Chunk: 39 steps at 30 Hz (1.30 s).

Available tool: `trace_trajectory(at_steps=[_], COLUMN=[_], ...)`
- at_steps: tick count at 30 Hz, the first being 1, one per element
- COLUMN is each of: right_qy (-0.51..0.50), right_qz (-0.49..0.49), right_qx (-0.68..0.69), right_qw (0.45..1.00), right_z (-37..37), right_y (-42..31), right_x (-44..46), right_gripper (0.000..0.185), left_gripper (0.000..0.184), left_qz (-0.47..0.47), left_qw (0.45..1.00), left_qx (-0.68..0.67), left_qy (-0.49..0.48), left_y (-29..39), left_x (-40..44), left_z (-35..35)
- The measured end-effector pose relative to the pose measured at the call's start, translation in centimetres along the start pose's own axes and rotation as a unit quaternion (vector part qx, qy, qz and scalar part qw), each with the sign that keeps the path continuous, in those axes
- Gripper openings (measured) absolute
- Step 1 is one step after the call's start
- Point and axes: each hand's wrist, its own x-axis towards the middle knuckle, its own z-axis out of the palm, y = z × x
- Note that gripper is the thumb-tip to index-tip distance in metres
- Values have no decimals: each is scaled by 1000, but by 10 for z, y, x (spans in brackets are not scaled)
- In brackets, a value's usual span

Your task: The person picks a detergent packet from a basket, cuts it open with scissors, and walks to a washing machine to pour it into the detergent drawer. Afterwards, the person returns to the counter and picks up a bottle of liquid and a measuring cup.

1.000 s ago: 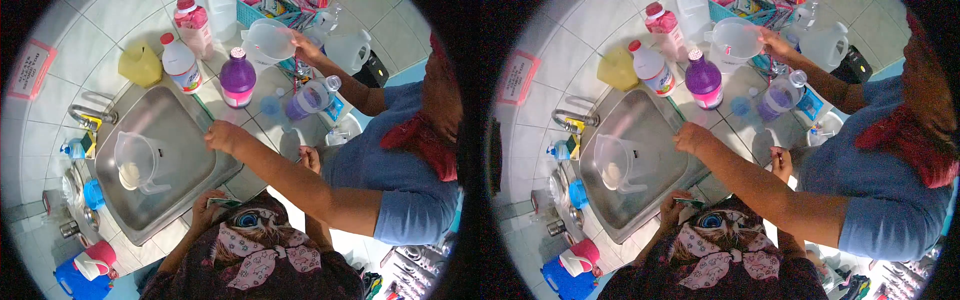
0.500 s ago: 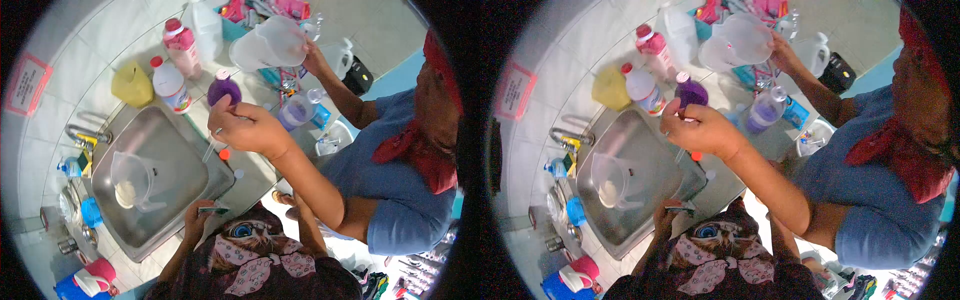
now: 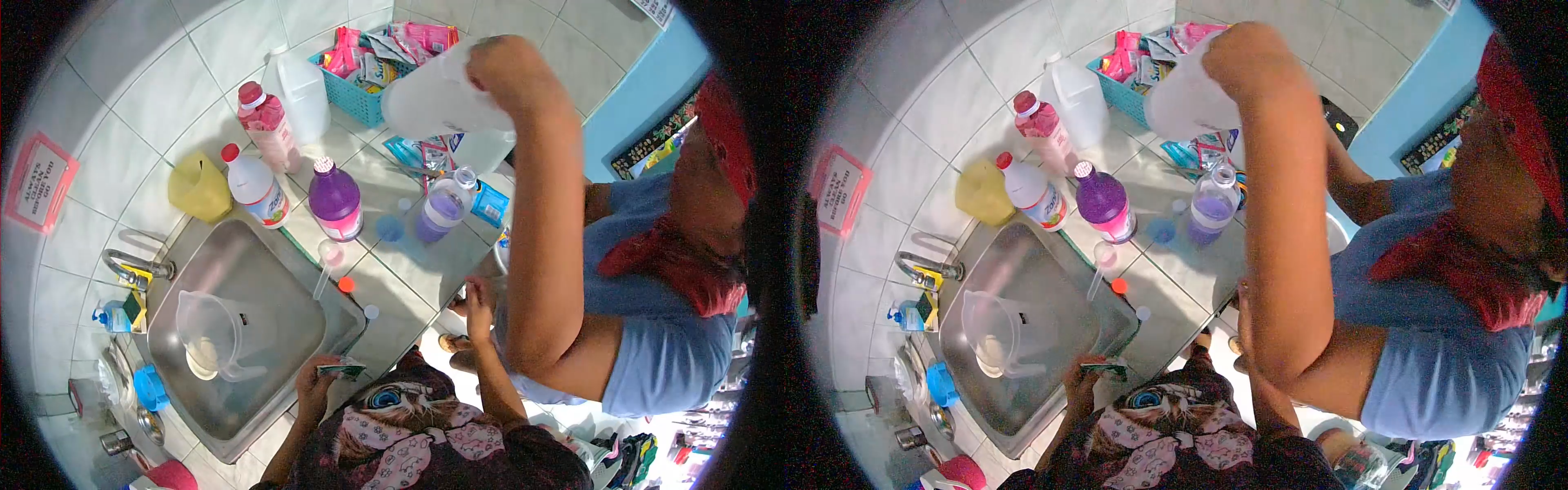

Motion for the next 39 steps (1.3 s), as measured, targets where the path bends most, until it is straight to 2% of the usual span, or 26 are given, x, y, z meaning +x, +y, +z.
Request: trace_trajectory(at_steps=[6,8,12,14,16,18,19,21,22,24,26,28,30,31,33,37,39], right_qy=[42,60,93,110,83,-8,-4,26,26,-25,-17,-8,-93,-93,-144,-118,-94], right_qz=[129,179,278,328,309,287,290,224,225,174,165,156,126,125,194,254,330], right_qx=[90,119,190,230,267,310,308,231,232,198,210,222,198,198,257,299,419], right_qw=[987,975,937,910,909,906,906,946,946,964,963,962,968,968,936,912,840], right_z=[57,84,126,150,180,166,171,181,184,189,193,194,193,191,184,166,156], right_y=[8,22,12,2,-2,0,1,0,1,4,7,12,18,20,23,32,37], right_x=[-61,-64,-111,-131,-114,-88,-84,-79,-78,-76,-71,-65,-60,-58,-58,-70,-73], right_gripper=[15,17,22,25,21,27,27,25,25,19,17,15,13,13,14,22,25], left_gripper=[17,18,17,16,15,14,13,13,12,12,12,12,13,13,14,15,14], left_qz=[46,33,66,21,40,9,5,18,29,43,57,-17,-11,-4,7,15,-11], left_qw=[997,999,997,1000,999,998,999,999,999,999,998,997,998,999,999,999,1000], left_qx=[51,8,24,7,3,46,2,2,1,-8,-17,-41,-25,-10,-1,30,13], left_qy=[-23,-6,-15,17,19,29,39,31,29,28,27,57,50,42,39,16,14], left_y=[-5,1,-10,-5,9,19,15,6,5,3,5,10,18,21,22,14,3], left_x=[1,-1,-3,-4,-4,-3,-1,2,3,4,5,3,3,4,4,1,-1], left_z=[-2,0,-6,0,5,6,5,2,1,1,2,4,5,6,7,5,4])
